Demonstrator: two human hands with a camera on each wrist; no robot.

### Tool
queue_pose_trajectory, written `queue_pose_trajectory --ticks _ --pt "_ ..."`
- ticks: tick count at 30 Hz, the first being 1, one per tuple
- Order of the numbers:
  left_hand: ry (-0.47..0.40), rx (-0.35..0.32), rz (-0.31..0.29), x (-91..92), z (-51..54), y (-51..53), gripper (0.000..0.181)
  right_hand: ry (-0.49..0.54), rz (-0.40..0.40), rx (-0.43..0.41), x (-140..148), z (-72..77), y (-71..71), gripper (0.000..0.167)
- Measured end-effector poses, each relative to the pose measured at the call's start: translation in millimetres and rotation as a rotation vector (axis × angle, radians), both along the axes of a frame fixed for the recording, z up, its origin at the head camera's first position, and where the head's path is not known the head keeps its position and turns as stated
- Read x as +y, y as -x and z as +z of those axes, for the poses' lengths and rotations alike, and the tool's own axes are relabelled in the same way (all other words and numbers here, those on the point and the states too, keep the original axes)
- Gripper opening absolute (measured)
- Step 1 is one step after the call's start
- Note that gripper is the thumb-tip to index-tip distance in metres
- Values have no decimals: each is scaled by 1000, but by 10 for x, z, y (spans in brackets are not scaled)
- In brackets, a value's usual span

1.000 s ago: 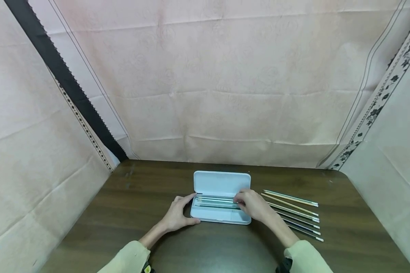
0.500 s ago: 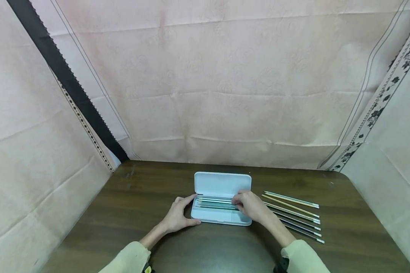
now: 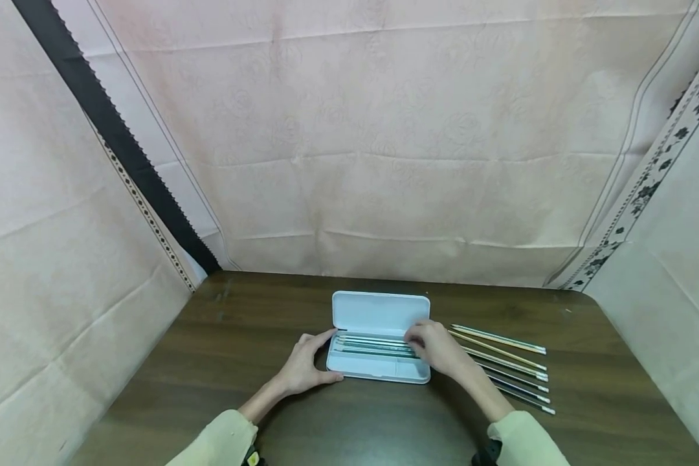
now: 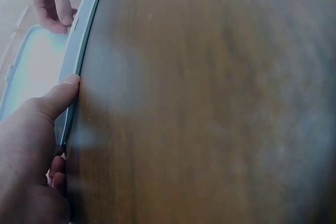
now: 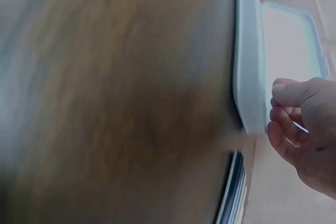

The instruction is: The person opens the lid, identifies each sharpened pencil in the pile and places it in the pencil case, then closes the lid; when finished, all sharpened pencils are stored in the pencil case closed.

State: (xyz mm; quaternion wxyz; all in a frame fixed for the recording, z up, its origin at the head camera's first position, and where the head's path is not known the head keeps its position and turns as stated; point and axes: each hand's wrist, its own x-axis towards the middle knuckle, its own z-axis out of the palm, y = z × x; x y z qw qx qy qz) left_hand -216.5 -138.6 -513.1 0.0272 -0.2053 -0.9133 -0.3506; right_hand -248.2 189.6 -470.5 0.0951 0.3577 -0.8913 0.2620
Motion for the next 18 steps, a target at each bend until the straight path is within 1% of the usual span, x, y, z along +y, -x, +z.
queue_pose_trajectory --ticks 3,5,9,13,16,18 --pt "-4 -4 -4 3 13 6 91 18 -37 25 165 45 10 17" --pt "-4 -7 -4 2 10 2 91 40 -55 61 302 70 11 19" --pt "-3 -8 -1 -3 3 -6 91 88 -75 161 603 112 3 23" --pt "-1 -5 1 -6 -2 -3 91 109 -87 244 872 141 -33 26" --pt "-1 -3 -2 -5 -3 3 91 98 -116 265 1060 134 -74 27" --pt "-2 -4 -3 -3 -3 5 91 82 -147 258 1181 117 -103 27"
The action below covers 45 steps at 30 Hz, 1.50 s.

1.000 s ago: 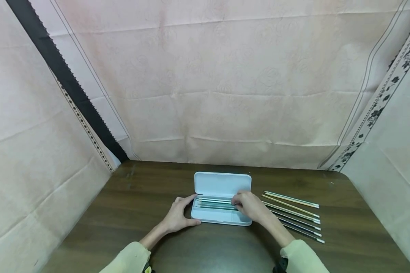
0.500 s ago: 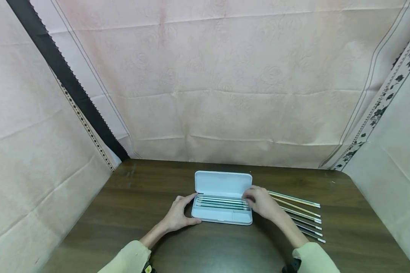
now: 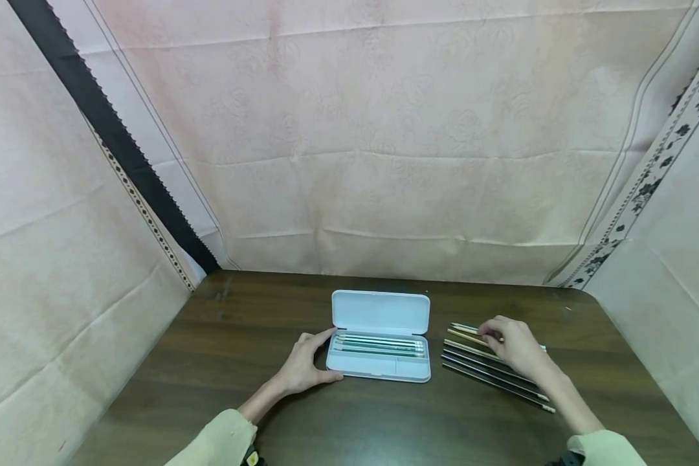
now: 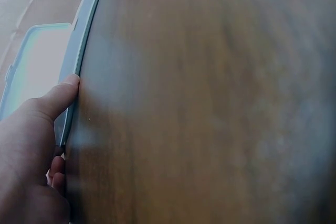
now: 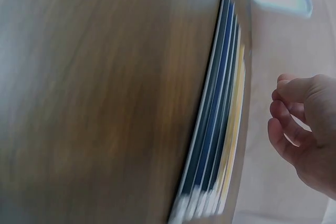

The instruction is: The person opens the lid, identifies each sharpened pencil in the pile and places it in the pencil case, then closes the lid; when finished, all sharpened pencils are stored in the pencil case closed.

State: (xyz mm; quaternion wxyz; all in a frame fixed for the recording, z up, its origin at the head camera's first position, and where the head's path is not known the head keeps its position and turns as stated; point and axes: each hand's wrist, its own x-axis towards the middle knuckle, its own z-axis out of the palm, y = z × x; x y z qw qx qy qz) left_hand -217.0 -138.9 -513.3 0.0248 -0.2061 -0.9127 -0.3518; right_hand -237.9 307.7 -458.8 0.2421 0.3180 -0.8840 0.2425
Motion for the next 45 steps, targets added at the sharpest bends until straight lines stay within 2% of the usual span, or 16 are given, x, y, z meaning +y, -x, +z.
queue_pose_trajectory --ticks 7,14,21,31,39,45 --pt "7 -16 6 -1 0 -12 91 -45 -100 -93 356 -97 -65 26" --pt "3 -13 7 3 8 -8 91 -59 -154 -57 590 -160 -79 29" --pt "0 -22 8 4 4 -8 91 -80 -218 -118 715 -225 -102 28" --pt "0 -10 7 3 0 -3 91 -109 -218 -80 803 -303 -42 29" --pt "3 -9 6 2 -5 0 90 -112 -196 9 836 -342 -21 30" --pt "3 -17 5 6 0 -4 90 -115 -183 28 839 -373 0 33"
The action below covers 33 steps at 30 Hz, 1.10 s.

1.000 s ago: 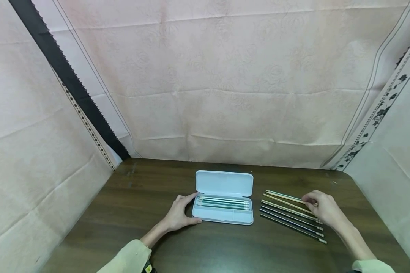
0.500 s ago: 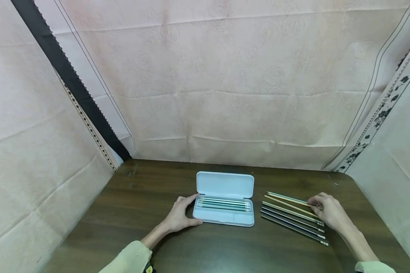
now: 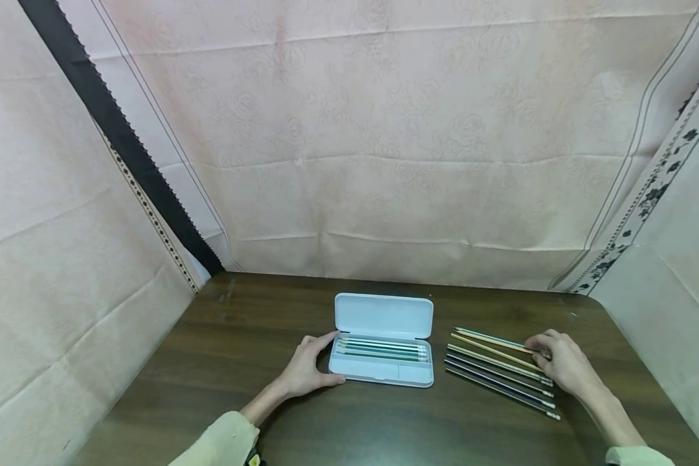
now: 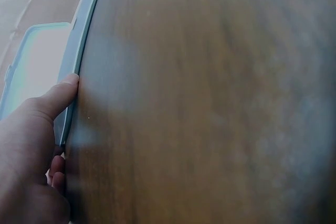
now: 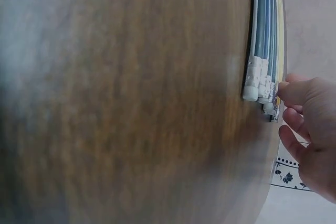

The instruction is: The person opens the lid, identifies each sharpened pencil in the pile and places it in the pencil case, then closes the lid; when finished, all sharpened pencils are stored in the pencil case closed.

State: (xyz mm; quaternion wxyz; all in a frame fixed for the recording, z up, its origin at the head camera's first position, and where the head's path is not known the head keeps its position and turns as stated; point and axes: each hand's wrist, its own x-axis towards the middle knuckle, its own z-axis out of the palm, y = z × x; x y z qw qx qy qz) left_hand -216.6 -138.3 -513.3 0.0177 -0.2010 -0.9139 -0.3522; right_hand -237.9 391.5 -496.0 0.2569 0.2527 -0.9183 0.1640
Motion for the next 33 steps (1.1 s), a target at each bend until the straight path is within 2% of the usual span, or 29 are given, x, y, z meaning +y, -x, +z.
queue_pose_trajectory --ticks 7,14,22,33 --pt "1 4 -2 1 8 -1 90 5 0 -50 -10 -4 0 31" --pt "9 1 5 3 1 4 89 0 -14 -49 -25 -6 1 31" --pt "5 5 2 2 0 -1 90 -6 10 -69 -27 -17 9 34" --pt "0 -4 6 6 18 2 90 -9 22 -10 -40 -32 -15 41"
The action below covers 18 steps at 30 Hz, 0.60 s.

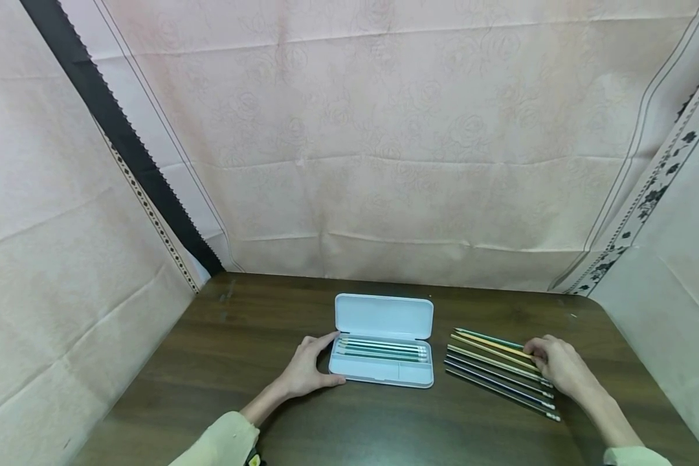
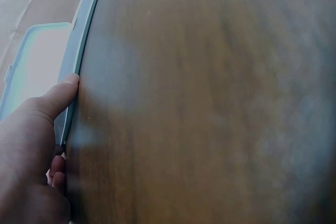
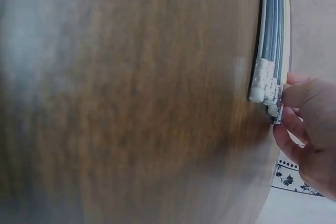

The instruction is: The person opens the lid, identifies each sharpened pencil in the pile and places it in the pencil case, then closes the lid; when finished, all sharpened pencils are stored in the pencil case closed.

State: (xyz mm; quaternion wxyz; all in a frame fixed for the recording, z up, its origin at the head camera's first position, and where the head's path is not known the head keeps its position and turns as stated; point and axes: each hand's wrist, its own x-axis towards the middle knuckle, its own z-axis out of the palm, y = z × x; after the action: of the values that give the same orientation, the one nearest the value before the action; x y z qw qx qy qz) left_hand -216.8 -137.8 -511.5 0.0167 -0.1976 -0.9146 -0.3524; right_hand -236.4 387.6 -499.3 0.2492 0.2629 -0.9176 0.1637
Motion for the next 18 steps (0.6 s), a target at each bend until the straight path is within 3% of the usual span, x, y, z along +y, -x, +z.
queue_pose_trajectory --ticks 18 --pt "-1 6 4 2 -9 -9 90 50 52 19 -103 106 -113 40"
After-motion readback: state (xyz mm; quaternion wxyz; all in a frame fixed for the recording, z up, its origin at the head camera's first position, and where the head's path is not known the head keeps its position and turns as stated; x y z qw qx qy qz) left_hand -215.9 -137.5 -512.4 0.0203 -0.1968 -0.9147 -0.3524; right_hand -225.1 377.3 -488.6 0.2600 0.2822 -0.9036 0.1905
